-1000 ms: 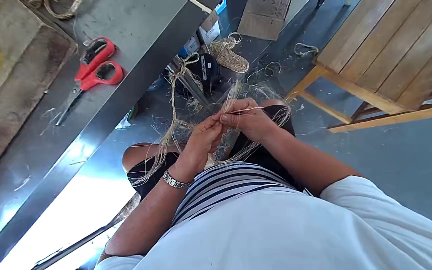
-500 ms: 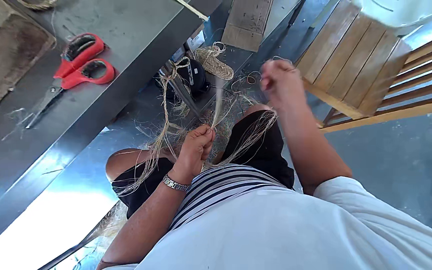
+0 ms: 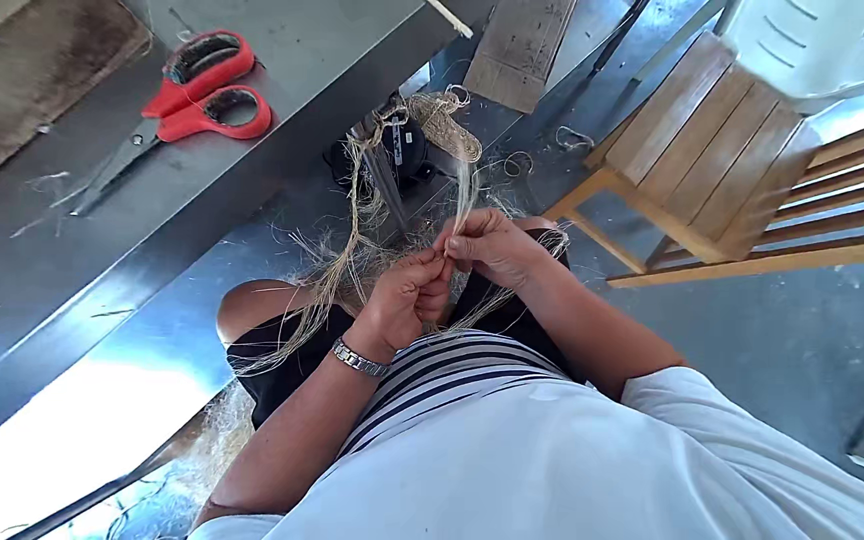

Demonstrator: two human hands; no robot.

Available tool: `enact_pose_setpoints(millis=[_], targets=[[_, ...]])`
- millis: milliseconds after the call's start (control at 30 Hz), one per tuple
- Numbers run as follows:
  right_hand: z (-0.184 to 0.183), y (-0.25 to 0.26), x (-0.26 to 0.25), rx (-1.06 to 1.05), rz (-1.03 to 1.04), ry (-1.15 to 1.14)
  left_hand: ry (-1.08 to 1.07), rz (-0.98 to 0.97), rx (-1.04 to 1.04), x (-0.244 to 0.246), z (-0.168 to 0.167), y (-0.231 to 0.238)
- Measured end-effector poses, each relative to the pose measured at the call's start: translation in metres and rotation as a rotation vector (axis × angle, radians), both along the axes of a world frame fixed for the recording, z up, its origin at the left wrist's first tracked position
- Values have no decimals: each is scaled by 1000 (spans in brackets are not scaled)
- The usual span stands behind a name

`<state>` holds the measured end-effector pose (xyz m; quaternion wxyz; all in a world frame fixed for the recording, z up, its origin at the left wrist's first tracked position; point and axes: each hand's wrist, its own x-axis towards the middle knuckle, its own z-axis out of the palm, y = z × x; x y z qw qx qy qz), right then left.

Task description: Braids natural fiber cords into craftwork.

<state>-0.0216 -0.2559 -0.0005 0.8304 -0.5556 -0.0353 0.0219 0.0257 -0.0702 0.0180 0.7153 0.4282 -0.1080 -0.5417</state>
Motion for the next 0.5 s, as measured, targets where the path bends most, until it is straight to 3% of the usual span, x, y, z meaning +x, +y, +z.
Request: enact_pose_setpoints(millis=[167,233,367,500], targets=[[5,-8,8,-38,-93,-17,-41,-412,-244,-12,-4,2],[4,-2,4,-99,-129,-16,-191,-250,-237,-21,5,-2],[3,1,-7,-219,-279,-73,-421,267,-171,-34,2,-12],[1,3,-10,-393,-419,-126,-560,424,-207,-36,-12,-18]])
